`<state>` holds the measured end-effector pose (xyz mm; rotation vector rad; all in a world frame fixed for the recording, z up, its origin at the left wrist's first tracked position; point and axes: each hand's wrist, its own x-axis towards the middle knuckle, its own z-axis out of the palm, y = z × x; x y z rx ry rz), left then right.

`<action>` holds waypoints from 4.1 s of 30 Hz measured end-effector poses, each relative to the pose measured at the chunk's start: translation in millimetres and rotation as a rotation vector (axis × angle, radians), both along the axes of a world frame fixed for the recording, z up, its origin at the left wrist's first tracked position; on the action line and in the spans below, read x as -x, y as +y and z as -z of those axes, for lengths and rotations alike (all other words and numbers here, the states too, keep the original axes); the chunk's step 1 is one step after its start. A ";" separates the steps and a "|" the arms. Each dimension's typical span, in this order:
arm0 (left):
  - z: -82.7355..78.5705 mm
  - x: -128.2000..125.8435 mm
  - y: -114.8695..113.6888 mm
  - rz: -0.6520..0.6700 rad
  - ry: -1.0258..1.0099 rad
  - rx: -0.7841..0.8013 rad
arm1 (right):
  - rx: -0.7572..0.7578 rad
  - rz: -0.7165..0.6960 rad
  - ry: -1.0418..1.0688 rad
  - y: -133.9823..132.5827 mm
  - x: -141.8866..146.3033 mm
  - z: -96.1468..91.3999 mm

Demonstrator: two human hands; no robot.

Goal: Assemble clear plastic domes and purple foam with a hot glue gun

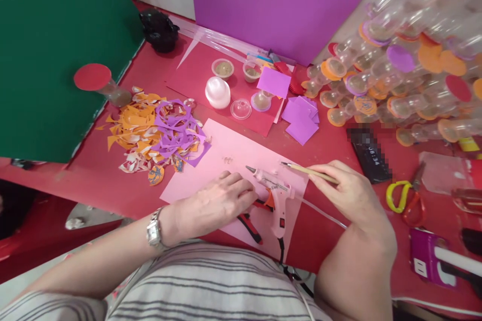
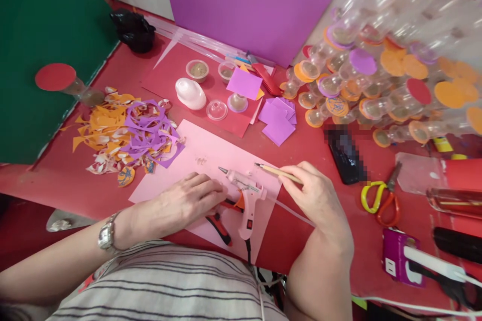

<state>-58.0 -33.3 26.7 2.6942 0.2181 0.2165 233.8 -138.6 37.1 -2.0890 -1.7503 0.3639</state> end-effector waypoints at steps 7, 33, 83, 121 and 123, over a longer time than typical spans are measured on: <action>16.9 -20.6 -15.3 0.019 -0.077 0.060 | 0.005 -0.018 0.009 1.1 -1.8 4.0; 18.2 -35.1 -31.7 0.126 -0.234 -0.171 | -0.003 0.031 -0.006 1.4 4.2 5.9; 26.5 -41.9 -30.8 0.044 -0.214 -0.213 | 0.007 0.108 0.219 1.1 6.2 18.7; -4.4 0.8 7.5 -0.198 -0.222 -0.171 | -0.148 0.143 0.185 2.5 1.5 29.9; -7.7 20.3 27.9 -0.366 -0.194 -0.186 | -0.145 0.128 0.191 1.8 0.3 31.9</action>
